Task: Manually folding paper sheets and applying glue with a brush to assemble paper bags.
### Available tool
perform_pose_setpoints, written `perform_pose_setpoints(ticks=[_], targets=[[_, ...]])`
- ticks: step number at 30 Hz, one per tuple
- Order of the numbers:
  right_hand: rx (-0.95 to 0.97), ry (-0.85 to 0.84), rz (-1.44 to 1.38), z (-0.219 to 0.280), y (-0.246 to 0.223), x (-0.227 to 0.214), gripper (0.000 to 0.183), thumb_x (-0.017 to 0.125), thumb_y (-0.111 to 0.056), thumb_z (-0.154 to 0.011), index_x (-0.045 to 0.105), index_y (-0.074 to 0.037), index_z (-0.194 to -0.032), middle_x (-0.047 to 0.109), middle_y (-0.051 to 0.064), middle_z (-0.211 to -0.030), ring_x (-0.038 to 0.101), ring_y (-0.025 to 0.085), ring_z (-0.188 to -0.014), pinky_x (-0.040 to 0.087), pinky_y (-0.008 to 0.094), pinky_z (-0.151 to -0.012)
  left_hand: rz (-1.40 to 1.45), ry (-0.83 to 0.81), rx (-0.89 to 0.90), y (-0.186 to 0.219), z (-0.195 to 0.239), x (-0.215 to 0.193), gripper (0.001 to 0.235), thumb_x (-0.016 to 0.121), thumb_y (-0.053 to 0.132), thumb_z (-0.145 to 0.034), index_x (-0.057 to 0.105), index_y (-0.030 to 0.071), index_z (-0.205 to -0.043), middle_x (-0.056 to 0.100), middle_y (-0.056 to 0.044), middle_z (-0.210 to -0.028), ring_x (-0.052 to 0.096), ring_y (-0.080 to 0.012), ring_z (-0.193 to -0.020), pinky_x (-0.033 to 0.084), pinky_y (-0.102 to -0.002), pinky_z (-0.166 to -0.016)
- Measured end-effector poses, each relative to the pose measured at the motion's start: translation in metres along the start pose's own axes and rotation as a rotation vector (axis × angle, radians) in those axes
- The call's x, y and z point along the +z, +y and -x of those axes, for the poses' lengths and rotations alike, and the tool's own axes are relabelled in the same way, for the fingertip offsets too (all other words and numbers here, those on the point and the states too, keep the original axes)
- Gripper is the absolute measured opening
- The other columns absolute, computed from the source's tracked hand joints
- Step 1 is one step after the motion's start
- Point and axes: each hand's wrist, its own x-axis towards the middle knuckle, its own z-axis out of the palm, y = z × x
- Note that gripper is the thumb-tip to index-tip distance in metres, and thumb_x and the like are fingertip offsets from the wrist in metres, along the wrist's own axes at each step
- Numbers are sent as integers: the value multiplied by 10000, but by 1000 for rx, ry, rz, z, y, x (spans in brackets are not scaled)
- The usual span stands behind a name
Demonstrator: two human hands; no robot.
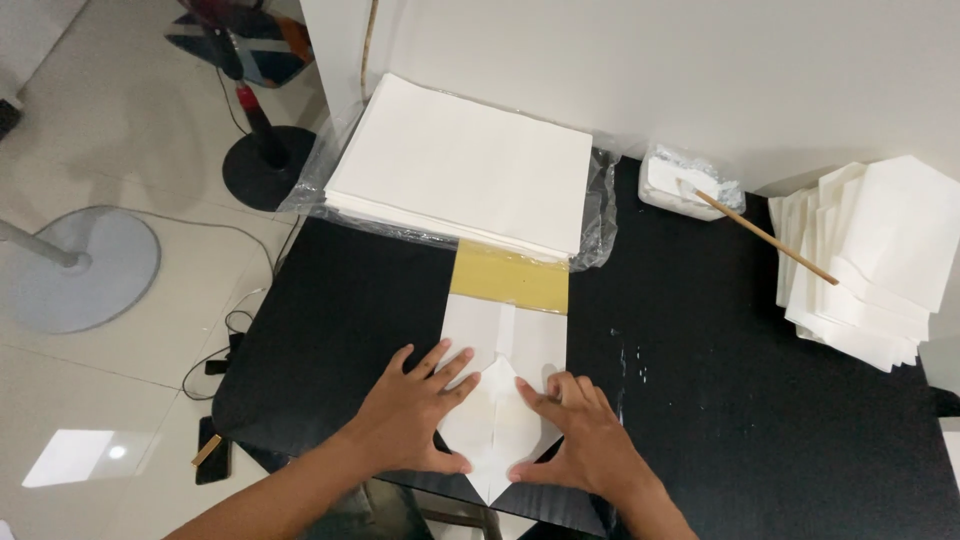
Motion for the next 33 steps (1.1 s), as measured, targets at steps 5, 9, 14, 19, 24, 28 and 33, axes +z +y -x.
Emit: perform_pose_setpoints(ticks=[5,9,14,19,24,28,33], targets=[[10,-104,41,-1,-15,0,1273,650,-931,-691,200,-226,-1652,383,66,-1354,378,252,-1223,326,412,-1094,-48,-21,20,4,-8,7,1295,540,996,-717,341,57,-1587,186,-209,-1689,150,-420,-1537,215,-733,-1066],[19,-117,69,-7,-23,2,1372,658,-957,-640,84,-236,-1656,278,91,-1523,289,306,-1374,238,483,-1195,-56,-54,-4,12,-17,8,1418,502,1061,-658,263,27,-1598,129,-223,-1699,112,-425,-1542,174,-733,-1087],[-59,-64,171,-14,-30,10,1473,734,-972,-601,112,-106,-1618,375,124,-1442,407,311,-1254,312,490,-1119,-59,-158,-13,19,-28,-1,1592,403,1117,-507,199,-35,-1586,110,-251,-1693,93,-431,-1544,135,-732,-1114],[-25,-132,127,-17,-36,3,1487,739,-940,-588,50,-133,-1629,318,102,-1504,360,297,-1313,280,474,-1163,-73,-419,-64,30,-41,-30,1602,486,1053,-514,41,-16,-1621,-30,-248,-1713,-17,-423,-1565,83,-697,-1159],[-74,-121,179,-26,-32,14,1602,849,-889,-527,61,-27,-1623,348,153,-1482,371,342,-1320,315,495,-1126,-115,-529,-87,40,-54,-41,1659,568,999,-494,-62,-38,-1626,-126,-255,-1716,-81,-412,-1579,99,-693,-1154],[-69,-117,192,-31,-35,20,1729,933,-824,-449,13,59,-1617,261,209,-1567,249,416,-1435,198,514,-1197,-233,-749,-170,58,-66,-57,1664,693,894,-546,-161,-43,-1624,-223,-256,-1714,-180,-405,-1586,42,-629,-1224],[-40,-60,96,-20,-37,19,1738,968,-761,-389,27,16,-1627,303,153,-1523,320,360,-1372,245,511,-1184,-156,-767,-198,52,-55,-48,1620,728,834,-578,-148,-37,-1626,-233,-251,-1714,-192,-405,-1588,30,-603,-1243]])
